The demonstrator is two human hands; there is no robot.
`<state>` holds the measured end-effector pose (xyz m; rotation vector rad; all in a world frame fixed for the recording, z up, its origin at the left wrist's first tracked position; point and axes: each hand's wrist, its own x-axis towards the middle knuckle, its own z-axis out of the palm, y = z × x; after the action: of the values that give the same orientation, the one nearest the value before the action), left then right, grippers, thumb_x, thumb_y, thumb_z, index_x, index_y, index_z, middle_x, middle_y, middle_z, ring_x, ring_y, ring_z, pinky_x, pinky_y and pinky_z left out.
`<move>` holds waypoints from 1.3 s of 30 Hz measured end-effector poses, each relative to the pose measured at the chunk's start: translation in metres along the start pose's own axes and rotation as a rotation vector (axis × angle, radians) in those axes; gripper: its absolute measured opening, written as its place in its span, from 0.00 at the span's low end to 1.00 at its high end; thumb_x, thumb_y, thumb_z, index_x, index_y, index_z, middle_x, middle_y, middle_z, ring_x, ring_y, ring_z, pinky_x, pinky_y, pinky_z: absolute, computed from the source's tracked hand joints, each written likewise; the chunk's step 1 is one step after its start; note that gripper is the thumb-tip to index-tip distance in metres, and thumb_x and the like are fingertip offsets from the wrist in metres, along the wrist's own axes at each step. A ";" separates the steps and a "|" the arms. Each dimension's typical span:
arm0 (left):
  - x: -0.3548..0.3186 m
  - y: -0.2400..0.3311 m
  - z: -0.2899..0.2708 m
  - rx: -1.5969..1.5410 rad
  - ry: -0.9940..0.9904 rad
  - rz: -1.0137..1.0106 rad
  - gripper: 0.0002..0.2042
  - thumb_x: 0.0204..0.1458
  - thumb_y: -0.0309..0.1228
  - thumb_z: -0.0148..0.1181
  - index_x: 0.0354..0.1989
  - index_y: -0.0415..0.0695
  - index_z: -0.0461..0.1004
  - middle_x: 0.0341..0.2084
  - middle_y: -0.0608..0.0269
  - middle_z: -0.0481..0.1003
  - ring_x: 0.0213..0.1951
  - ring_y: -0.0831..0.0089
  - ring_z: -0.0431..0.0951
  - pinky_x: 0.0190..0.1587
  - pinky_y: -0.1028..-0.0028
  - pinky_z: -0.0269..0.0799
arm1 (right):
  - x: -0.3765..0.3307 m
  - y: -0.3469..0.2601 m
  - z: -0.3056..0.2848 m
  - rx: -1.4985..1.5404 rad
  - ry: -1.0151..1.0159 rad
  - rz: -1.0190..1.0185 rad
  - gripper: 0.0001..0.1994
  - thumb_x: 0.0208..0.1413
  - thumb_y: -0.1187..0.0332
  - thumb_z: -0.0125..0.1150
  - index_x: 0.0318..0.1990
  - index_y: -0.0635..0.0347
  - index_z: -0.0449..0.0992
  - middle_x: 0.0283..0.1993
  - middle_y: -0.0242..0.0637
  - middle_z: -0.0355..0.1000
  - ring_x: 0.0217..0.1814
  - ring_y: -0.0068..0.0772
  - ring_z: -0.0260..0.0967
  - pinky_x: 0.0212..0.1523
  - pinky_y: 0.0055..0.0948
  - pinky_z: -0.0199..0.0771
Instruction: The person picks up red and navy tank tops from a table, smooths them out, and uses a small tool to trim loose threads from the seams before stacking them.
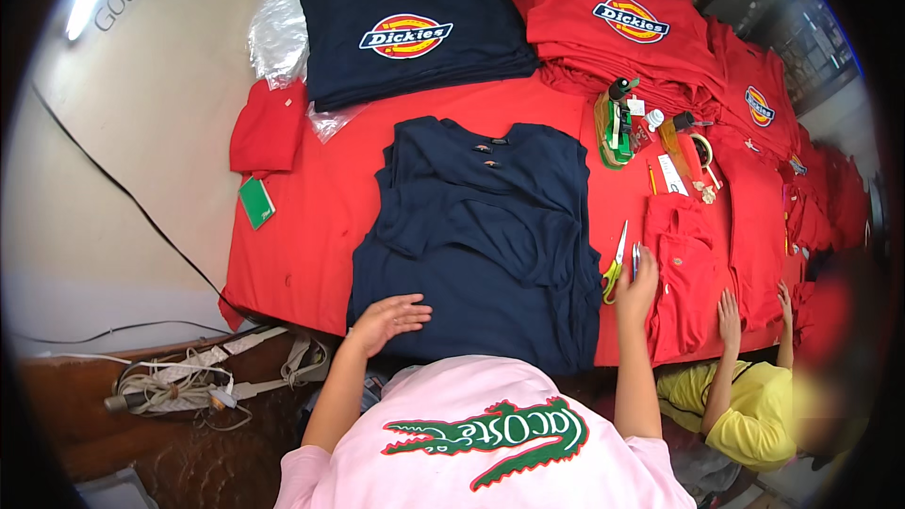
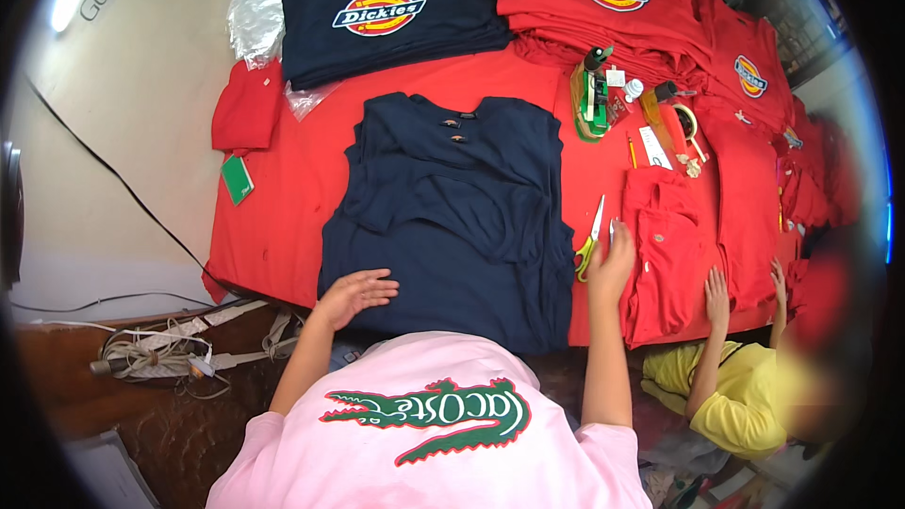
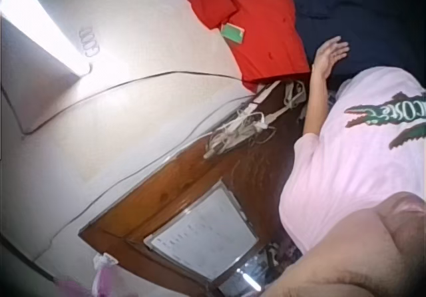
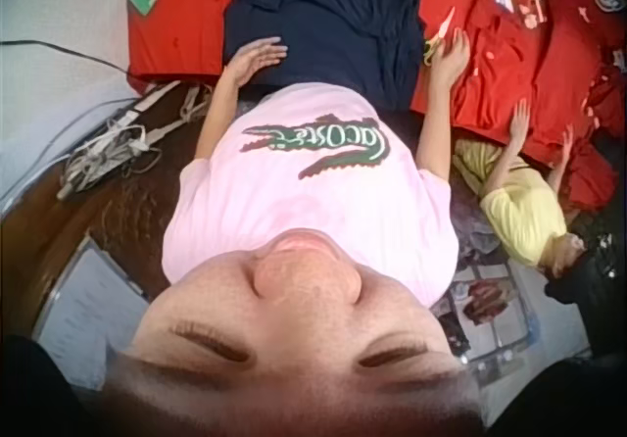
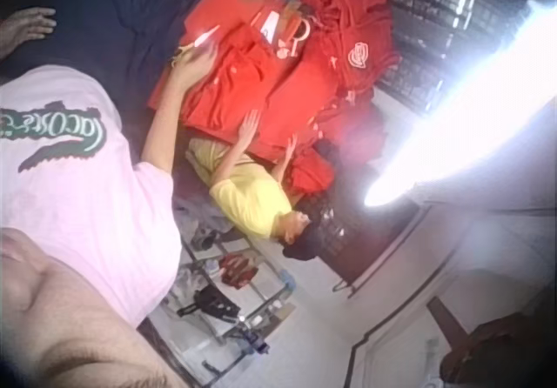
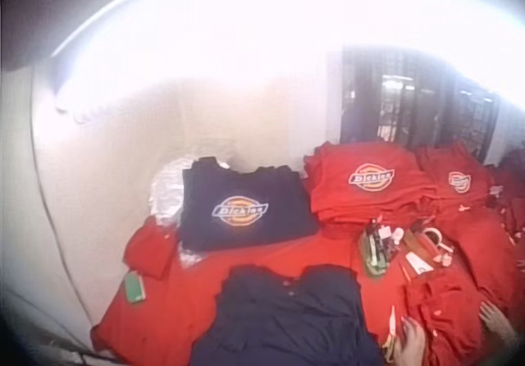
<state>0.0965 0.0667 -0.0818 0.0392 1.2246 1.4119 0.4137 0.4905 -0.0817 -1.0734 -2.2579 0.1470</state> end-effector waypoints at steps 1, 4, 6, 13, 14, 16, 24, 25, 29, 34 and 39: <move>0.008 -0.002 0.007 -0.004 -0.046 -0.021 0.25 0.72 0.32 0.55 0.74 0.35 0.65 0.59 0.41 0.80 0.61 0.53 0.82 0.66 0.61 0.77 | -0.009 -0.032 -0.010 0.146 -0.104 -0.046 0.25 0.58 0.80 0.64 0.64 0.66 0.76 0.63 0.53 0.77 0.67 0.58 0.73 0.70 0.49 0.70; 0.043 0.014 0.024 0.085 -0.149 -0.052 0.28 0.72 0.32 0.55 0.78 0.37 0.58 0.61 0.42 0.79 0.61 0.54 0.82 0.67 0.61 0.76 | -0.048 -0.109 -0.018 0.378 -0.469 -0.372 0.25 0.61 0.77 0.61 0.66 0.63 0.75 0.70 0.53 0.72 0.71 0.57 0.71 0.71 0.48 0.70; 0.075 0.045 0.027 0.270 -0.253 -0.128 0.33 0.72 0.34 0.58 0.80 0.38 0.53 0.62 0.43 0.78 0.61 0.56 0.82 0.64 0.60 0.78 | -0.078 -0.133 0.002 0.359 -0.770 -0.647 0.26 0.63 0.70 0.63 0.69 0.61 0.74 0.74 0.53 0.68 0.72 0.56 0.70 0.70 0.47 0.71; 0.185 0.235 0.021 1.052 0.078 0.739 0.52 0.57 0.25 0.68 0.85 0.45 0.38 0.83 0.49 0.48 0.79 0.50 0.58 0.78 0.59 0.58 | 0.116 -0.138 0.068 -0.254 -0.660 -0.481 0.34 0.66 0.56 0.65 0.78 0.49 0.64 0.62 0.50 0.77 0.66 0.47 0.75 0.73 0.58 0.66; 0.195 0.256 0.016 1.250 0.411 0.902 0.49 0.59 0.27 0.67 0.85 0.45 0.40 0.83 0.43 0.46 0.83 0.48 0.45 0.81 0.58 0.48 | 0.142 -0.124 0.078 -0.290 -0.244 -0.621 0.35 0.62 0.59 0.69 0.76 0.53 0.66 0.75 0.55 0.66 0.80 0.52 0.61 0.80 0.57 0.55; 0.196 0.288 0.022 1.064 0.681 0.875 0.44 0.61 0.35 0.67 0.83 0.42 0.49 0.81 0.34 0.49 0.82 0.41 0.46 0.80 0.56 0.50 | 0.179 -0.108 0.083 -0.190 -0.064 -0.182 0.33 0.65 0.58 0.67 0.75 0.56 0.67 0.83 0.57 0.53 0.87 0.53 0.49 0.81 0.58 0.51; 0.082 0.107 0.015 1.140 0.619 0.828 0.39 0.67 0.45 0.61 0.81 0.40 0.53 0.81 0.32 0.46 0.81 0.35 0.44 0.81 0.45 0.42 | 0.074 -0.088 -0.001 0.624 -0.045 0.358 0.30 0.77 0.56 0.53 0.76 0.71 0.64 0.80 0.55 0.61 0.84 0.50 0.55 0.82 0.41 0.51; 0.064 0.071 0.011 1.206 0.704 0.716 0.41 0.69 0.49 0.59 0.83 0.41 0.50 0.82 0.32 0.43 0.82 0.35 0.41 0.80 0.41 0.38 | 0.044 -0.091 -0.007 0.674 -0.082 0.469 0.31 0.78 0.54 0.50 0.75 0.73 0.64 0.79 0.55 0.62 0.84 0.49 0.55 0.82 0.40 0.51; 0.005 -0.036 0.006 1.523 0.705 0.585 0.44 0.63 0.48 0.62 0.83 0.42 0.50 0.83 0.37 0.41 0.82 0.35 0.40 0.80 0.37 0.36 | -0.015 -0.130 -0.045 1.009 -0.213 0.853 0.40 0.78 0.38 0.35 0.77 0.66 0.65 0.78 0.49 0.65 0.82 0.45 0.60 0.77 0.42 0.57; -0.005 -0.036 0.014 1.538 0.757 0.566 0.43 0.61 0.45 0.63 0.83 0.45 0.53 0.83 0.39 0.41 0.83 0.39 0.42 0.81 0.42 0.39 | 0.045 -0.231 -0.118 1.680 -0.942 0.434 0.49 0.74 0.29 0.17 0.79 0.63 0.62 0.79 0.49 0.65 0.84 0.47 0.58 0.79 0.48 0.58; 0.011 -0.056 -0.009 1.662 0.796 0.667 0.43 0.60 0.45 0.65 0.83 0.50 0.55 0.84 0.45 0.43 0.83 0.45 0.45 0.80 0.46 0.46 | 0.092 -0.327 -0.256 2.092 -1.887 -0.215 0.61 0.63 0.17 0.22 0.83 0.69 0.45 0.88 0.50 0.43 0.90 0.44 0.39 0.85 0.44 0.37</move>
<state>0.1266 0.0544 -0.1293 1.1913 2.9383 0.4510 0.3024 0.3001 0.2819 0.9737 -1.2107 3.2167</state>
